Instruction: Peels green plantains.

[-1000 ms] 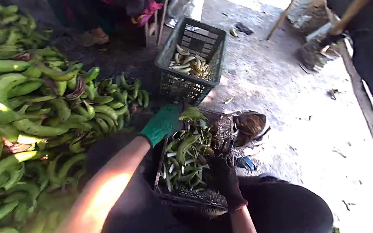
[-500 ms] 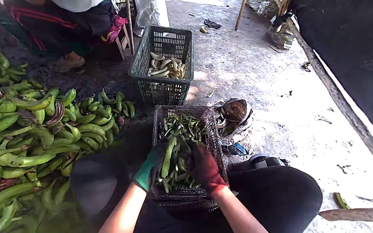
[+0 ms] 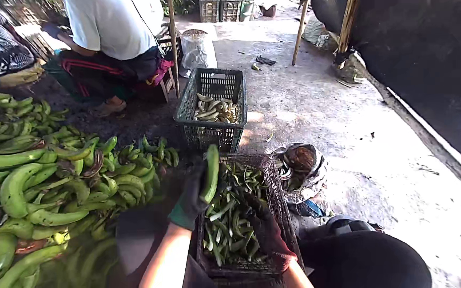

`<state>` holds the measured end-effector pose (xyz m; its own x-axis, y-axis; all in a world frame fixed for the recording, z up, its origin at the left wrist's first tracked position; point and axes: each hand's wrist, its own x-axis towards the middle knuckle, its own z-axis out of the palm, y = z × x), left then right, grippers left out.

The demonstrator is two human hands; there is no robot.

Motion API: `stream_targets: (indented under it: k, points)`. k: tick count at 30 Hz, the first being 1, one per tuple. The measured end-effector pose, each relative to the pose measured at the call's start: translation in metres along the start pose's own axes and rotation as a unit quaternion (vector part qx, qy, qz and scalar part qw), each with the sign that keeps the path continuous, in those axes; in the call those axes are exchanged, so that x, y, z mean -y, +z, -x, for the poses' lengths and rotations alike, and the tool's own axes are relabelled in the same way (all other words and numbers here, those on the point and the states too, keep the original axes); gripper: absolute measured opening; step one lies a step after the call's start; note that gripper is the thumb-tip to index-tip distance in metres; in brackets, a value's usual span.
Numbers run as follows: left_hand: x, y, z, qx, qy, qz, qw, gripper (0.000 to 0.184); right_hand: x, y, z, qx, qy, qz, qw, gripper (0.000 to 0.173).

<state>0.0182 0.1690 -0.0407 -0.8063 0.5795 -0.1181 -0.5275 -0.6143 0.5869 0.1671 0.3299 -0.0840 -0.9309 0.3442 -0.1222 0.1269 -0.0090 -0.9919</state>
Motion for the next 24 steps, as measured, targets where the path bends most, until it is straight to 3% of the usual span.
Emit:
stream_targets:
  k: [2, 6, 10, 13, 15, 17, 19, 21, 24]
  points:
    - [0.012, 0.009, -0.003, -0.131, 0.024, -0.068, 0.989, 0.042, 0.005, 0.011, 0.006, -0.005, -0.081, 0.087, 0.993, 0.046]
    - [0.024, 0.002, -0.004, -0.143, 0.084, -0.117, 0.979, 0.025, 0.009, 0.023, -0.006, -0.018, -0.211, 0.327, 0.921, 0.041]
    - [0.021, 0.009, 0.010, -0.150, 0.034, -0.238, 0.959, 0.032, 0.042, 0.024, -0.066, -0.044, -0.155, 0.409, 0.898, 0.038]
    - [0.021, 0.020, 0.025, -0.130, -0.013, -0.251, 0.959, 0.032, 0.060, 0.008, -0.104, -0.077, -0.049, 0.392, 0.915, 0.044]
    - [0.019, 0.011, 0.015, -0.135, 0.041, -0.282, 0.949, 0.035, 0.054, 0.008, -0.092, -0.077, -0.072, 0.359, 0.927, 0.042]
    - [0.018, 0.000, 0.000, -0.169, 0.119, -0.303, 0.930, 0.042, 0.025, 0.025, -0.047, -0.051, -0.135, 0.333, 0.932, 0.038]
    - [0.019, 0.002, -0.009, -0.187, 0.162, -0.287, 0.925, 0.039, 0.005, 0.040, -0.018, -0.058, -0.217, 0.331, 0.917, 0.038]
    - [0.026, 0.016, -0.005, -0.216, 0.126, -0.291, 0.924, 0.026, 0.019, 0.036, -0.035, -0.065, -0.205, 0.362, 0.907, 0.036]
    - [0.028, 0.019, 0.009, -0.150, 0.029, -0.368, 0.917, 0.036, 0.048, 0.015, -0.091, -0.052, -0.093, 0.411, 0.905, 0.039]
